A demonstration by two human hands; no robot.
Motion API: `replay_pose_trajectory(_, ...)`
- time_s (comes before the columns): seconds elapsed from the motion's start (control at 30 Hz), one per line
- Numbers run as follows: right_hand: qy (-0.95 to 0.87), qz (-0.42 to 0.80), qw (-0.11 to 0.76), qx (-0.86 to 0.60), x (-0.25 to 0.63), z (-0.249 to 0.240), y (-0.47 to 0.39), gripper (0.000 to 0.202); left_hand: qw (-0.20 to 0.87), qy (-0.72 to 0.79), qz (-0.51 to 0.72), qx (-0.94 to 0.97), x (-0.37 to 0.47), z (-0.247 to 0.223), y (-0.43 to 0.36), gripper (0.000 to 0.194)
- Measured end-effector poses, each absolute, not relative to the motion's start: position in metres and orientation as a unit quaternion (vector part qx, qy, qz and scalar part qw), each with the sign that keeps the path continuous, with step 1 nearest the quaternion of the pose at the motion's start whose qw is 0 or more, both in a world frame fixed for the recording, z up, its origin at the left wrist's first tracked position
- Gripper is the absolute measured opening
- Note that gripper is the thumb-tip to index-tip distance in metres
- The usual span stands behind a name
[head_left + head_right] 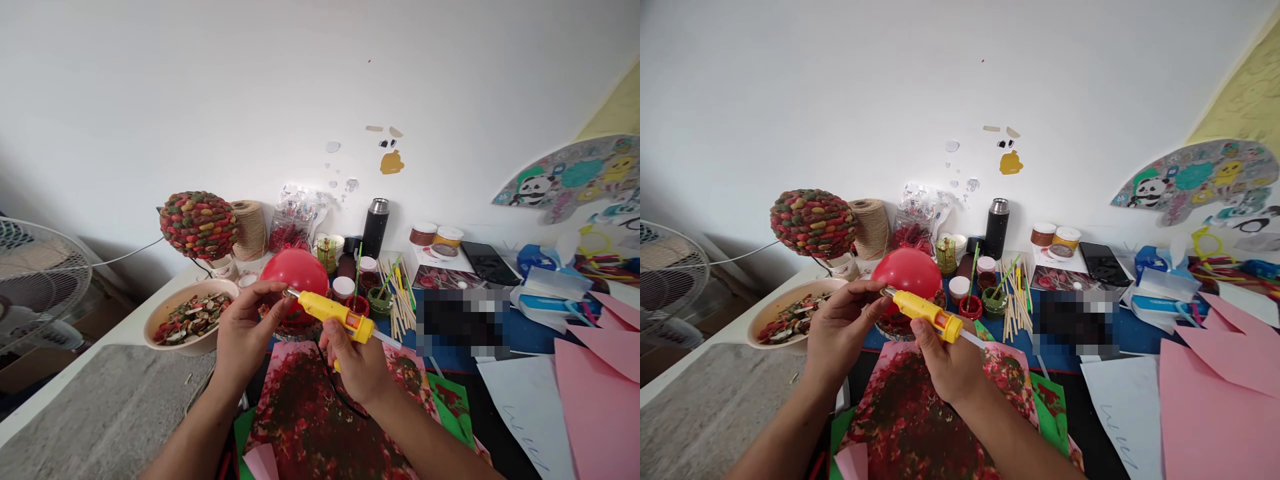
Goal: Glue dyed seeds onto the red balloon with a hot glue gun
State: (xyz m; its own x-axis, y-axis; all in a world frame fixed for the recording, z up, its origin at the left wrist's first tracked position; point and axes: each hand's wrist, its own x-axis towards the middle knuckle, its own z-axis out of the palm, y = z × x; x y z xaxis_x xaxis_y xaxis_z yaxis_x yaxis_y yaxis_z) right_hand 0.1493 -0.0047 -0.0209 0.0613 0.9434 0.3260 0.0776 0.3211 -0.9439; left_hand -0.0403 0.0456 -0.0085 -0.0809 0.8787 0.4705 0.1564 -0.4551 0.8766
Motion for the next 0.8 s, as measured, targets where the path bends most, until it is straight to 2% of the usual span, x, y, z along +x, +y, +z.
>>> replay_pose_trajectory(0.8, -0.585, 0.349, 0.562, -0.469, 0.1500, -0.0258, -0.0040, 0.071, 0.299, 0.417, 0.604, 0.610, -0.0405, -0.0118, 0.0494, 0.024)
